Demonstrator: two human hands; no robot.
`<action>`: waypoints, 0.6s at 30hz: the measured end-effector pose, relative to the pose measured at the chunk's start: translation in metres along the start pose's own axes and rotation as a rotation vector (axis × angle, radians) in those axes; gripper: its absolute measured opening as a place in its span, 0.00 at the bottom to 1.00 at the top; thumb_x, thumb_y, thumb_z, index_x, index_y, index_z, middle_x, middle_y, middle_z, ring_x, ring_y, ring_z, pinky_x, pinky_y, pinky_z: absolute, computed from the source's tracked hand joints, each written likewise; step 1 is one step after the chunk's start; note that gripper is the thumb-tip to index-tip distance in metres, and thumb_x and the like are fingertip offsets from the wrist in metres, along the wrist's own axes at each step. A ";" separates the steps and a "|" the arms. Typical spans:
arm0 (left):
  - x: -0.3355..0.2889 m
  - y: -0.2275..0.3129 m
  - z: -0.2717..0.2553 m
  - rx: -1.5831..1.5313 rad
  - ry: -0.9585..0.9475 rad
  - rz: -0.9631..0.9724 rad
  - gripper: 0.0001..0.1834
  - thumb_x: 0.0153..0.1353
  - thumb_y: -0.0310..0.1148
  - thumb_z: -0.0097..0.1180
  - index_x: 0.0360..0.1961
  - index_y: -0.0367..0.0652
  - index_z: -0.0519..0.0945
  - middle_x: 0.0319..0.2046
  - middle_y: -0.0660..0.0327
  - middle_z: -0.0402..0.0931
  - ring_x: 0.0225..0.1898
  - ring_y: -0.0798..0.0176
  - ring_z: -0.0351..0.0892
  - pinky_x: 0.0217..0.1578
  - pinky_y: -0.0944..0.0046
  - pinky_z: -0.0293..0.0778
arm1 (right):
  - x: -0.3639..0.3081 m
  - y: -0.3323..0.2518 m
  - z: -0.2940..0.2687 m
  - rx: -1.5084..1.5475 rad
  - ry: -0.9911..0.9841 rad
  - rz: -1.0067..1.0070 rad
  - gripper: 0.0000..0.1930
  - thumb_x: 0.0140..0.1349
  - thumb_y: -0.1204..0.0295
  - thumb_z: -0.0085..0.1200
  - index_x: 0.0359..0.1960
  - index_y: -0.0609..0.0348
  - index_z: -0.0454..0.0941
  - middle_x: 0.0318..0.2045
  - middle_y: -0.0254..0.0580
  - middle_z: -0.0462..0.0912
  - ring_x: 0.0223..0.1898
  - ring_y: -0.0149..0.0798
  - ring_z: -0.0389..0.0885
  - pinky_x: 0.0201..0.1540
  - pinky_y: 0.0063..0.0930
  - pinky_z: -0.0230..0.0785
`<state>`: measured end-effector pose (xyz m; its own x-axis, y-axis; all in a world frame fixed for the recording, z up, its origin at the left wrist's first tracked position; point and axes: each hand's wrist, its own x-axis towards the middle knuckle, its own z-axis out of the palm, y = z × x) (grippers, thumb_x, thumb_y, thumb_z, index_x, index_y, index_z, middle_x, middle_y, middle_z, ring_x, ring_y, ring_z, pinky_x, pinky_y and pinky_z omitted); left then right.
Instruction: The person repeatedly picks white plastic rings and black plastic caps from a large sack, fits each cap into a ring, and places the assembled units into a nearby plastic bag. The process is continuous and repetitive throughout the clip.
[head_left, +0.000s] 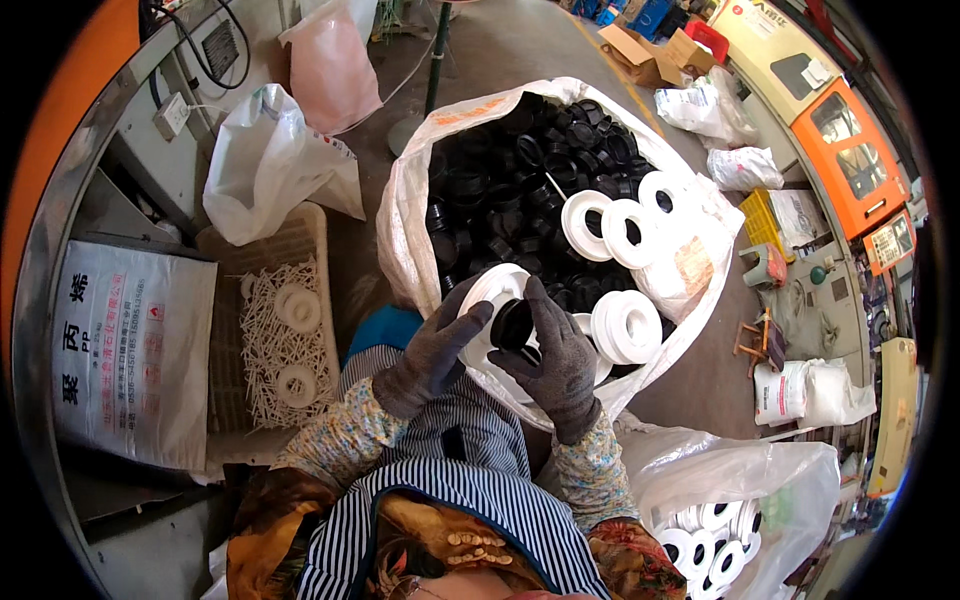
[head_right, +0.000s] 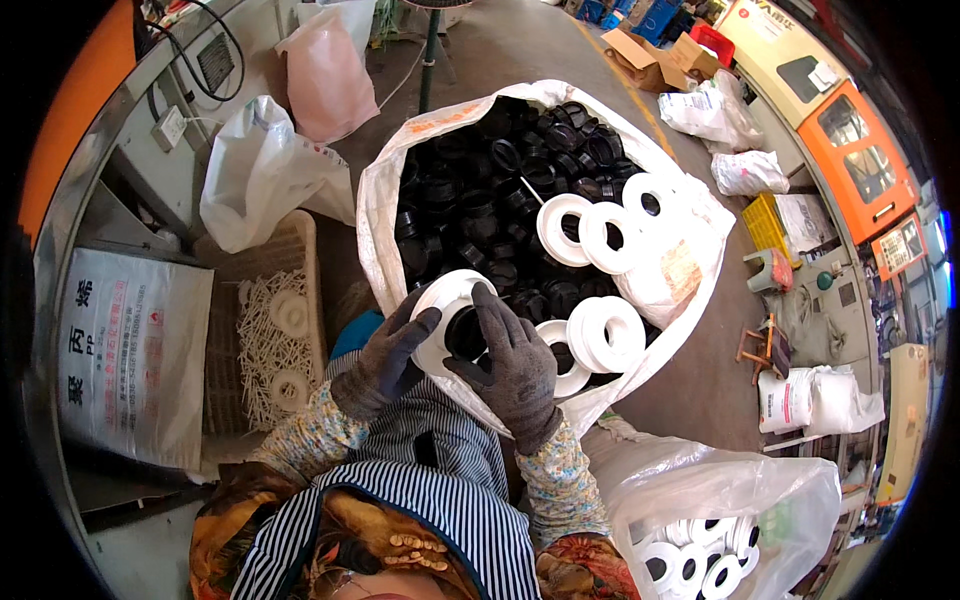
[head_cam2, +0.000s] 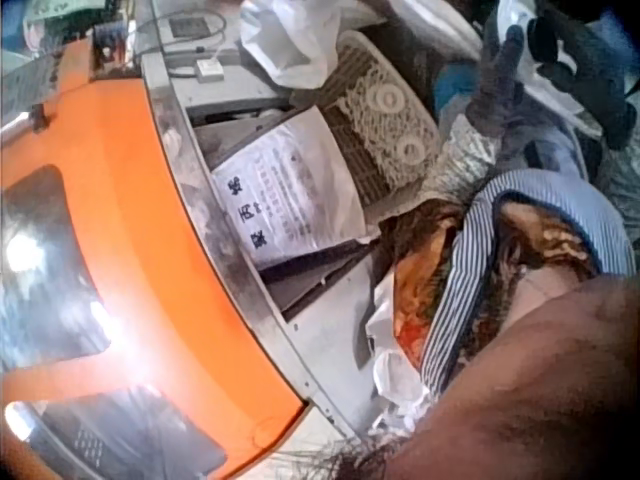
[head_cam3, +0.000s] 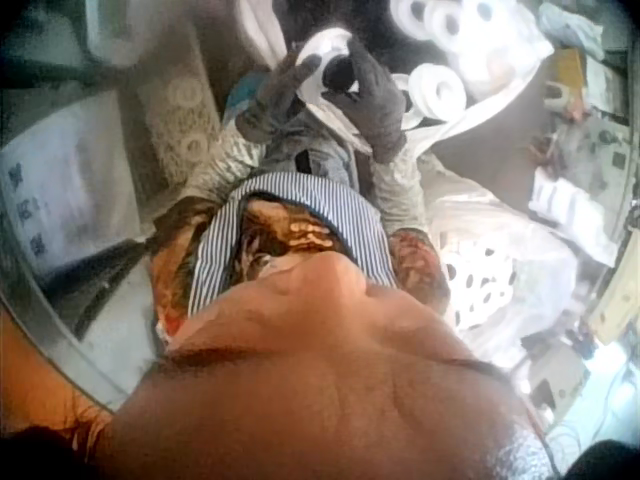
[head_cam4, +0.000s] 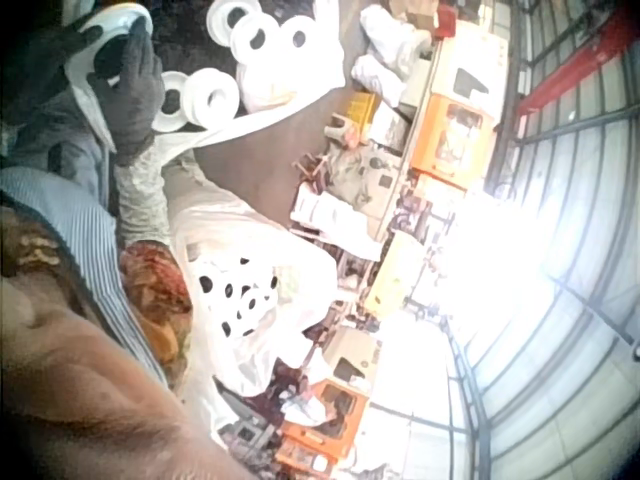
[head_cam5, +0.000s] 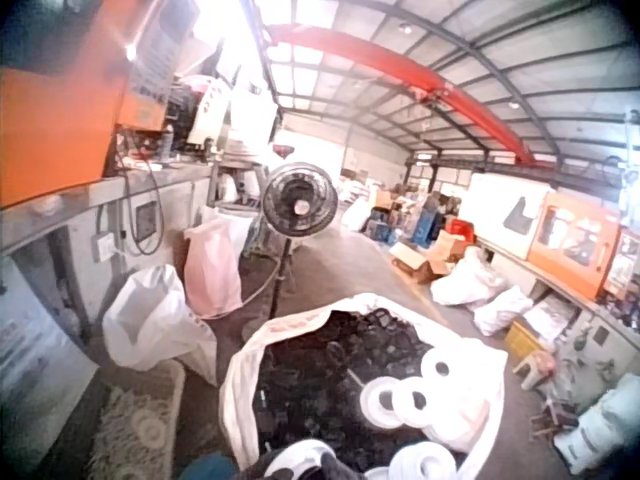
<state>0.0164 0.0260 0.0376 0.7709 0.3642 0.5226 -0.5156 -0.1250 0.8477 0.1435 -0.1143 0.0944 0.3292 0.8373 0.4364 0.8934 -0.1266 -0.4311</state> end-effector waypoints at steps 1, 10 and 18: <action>-0.002 0.001 0.000 0.416 0.003 0.177 0.29 0.72 0.38 0.51 0.71 0.46 0.59 0.64 0.46 0.64 0.64 0.50 0.70 0.62 0.58 0.73 | -0.001 -0.003 -0.001 -0.040 -0.032 -0.013 0.40 0.47 0.64 0.72 0.65 0.54 0.71 0.60 0.53 0.75 0.50 0.53 0.82 0.49 0.40 0.79; -0.012 0.033 0.013 0.128 0.057 -0.162 0.35 0.74 0.51 0.46 0.74 0.44 0.55 0.66 0.45 0.61 0.67 0.51 0.66 0.66 0.57 0.67 | -0.009 -0.008 0.000 -0.026 -0.077 -0.098 0.38 0.47 0.66 0.72 0.63 0.54 0.73 0.56 0.55 0.75 0.51 0.54 0.82 0.48 0.41 0.81; -0.011 0.038 0.021 -0.087 0.087 -0.339 0.40 0.72 0.53 0.48 0.75 0.42 0.52 0.70 0.44 0.56 0.70 0.48 0.61 0.66 0.54 0.62 | -0.020 -0.015 0.006 0.236 0.021 0.087 0.35 0.56 0.66 0.68 0.63 0.66 0.67 0.50 0.59 0.77 0.46 0.53 0.84 0.44 0.38 0.81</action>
<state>-0.0035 -0.0017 0.0658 0.8707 0.4491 0.2006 -0.2693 0.0940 0.9585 0.1218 -0.1255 0.0870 0.4101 0.8172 0.4050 0.7664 -0.0680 -0.6387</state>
